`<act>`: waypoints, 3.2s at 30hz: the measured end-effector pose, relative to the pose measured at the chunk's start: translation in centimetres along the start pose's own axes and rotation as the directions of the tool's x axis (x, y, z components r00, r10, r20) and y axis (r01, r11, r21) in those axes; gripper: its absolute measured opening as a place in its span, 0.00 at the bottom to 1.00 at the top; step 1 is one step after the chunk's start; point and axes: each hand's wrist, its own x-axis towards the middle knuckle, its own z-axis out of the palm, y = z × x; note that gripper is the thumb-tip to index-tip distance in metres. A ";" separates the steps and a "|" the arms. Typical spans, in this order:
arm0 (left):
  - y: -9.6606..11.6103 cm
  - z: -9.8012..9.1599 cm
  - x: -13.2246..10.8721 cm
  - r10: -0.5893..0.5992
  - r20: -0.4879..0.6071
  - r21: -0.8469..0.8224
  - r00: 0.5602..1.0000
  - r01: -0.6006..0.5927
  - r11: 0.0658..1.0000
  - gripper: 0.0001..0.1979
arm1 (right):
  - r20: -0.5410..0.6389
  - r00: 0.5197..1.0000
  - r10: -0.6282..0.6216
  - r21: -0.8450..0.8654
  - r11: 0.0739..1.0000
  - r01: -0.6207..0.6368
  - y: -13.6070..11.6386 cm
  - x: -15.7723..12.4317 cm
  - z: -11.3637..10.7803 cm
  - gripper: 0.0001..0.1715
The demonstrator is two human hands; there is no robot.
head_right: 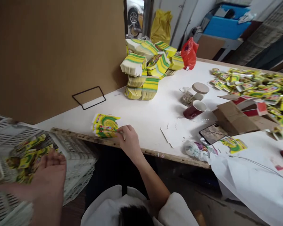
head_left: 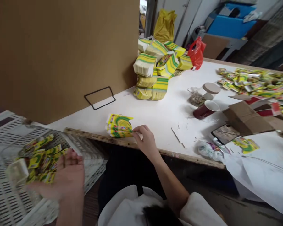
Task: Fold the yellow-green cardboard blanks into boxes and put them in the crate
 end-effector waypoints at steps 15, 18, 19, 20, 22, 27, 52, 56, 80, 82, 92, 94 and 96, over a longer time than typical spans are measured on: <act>-5.1 0.0 -0.7 -0.136 0.348 -0.041 0.928 0.160 0.986 0.21 | 0.021 1.000 -0.011 -0.344 0.939 0.018 1.0 2.4 1.9 0.07; -6.2 -0.4 -0.8 -0.118 0.444 -0.006 0.888 0.135 0.991 0.28 | -0.011 0.999 -0.041 -0.236 0.971 0.038 1.8 2.3 2.5 0.06; -6.7 -0.5 -0.9 -0.135 0.484 0.005 0.864 0.151 0.988 0.30 | -0.021 0.999 -0.044 -0.191 0.981 0.039 1.8 2.1 2.5 0.08; -7.1 -0.5 -0.9 -0.162 0.529 0.014 0.833 0.183 0.983 0.31 | -0.022 0.999 -0.043 -0.145 0.989 0.040 1.7 1.7 2.4 0.10; -7.8 -0.3 -1.1 -0.199 0.614 0.007 0.764 0.247 0.969 0.33 | 0.035 0.998 -0.055 -0.047 0.997 0.057 1.0 0.8 2.0 0.13; -7.4 1.2 -1.7 0.036 0.644 -0.218 0.764 0.138 0.966 0.29 | 0.474 0.850 -0.230 0.194 0.969 0.154 -1.8 -2.3 2.0 0.04; -7.5 1.6 -4.2 0.147 0.498 -0.212 0.855 -0.045 0.976 0.41 | 0.450 0.892 -0.051 0.525 0.823 -0.218 -2.6 -6.3 4.8 0.19; -7.3 1.6 -4.2 0.131 0.522 -0.192 0.843 -0.034 0.981 0.30 | 0.449 0.893 -0.031 0.643 0.705 -0.299 -2.2 -5.9 4.5 0.20; -7.8 -0.3 -1.6 0.189 0.492 -0.011 0.850 -0.211 0.978 0.19 | 0.520 0.852 -0.053 0.390 0.903 -0.182 -0.7 -4.7 2.7 0.17; -7.2 -0.4 -1.2 0.174 0.505 0.017 0.845 -0.211 0.977 0.19 | 0.470 0.875 -0.114 0.345 0.936 -0.064 -0.9 -4.6 2.2 0.15; -0.3 -1.5 -0.7 -0.062 0.896 0.321 0.439 -0.547 0.773 0.61 | 0.362 0.761 -0.538 0.029 0.823 0.567 -1.4 -3.0 -1.4 0.19; -0.9 -0.9 -1.8 -0.180 0.880 0.442 0.439 -0.619 0.649 0.56 | 0.326 0.772 -0.546 0.001 0.816 0.577 -1.8 -3.4 -0.8 0.21; -2.1 -0.3 -2.6 -0.178 0.843 0.505 0.507 -0.633 0.586 0.44 | 0.178 0.877 -0.447 -0.013 0.890 0.456 -2.0 -3.9 0.0 0.26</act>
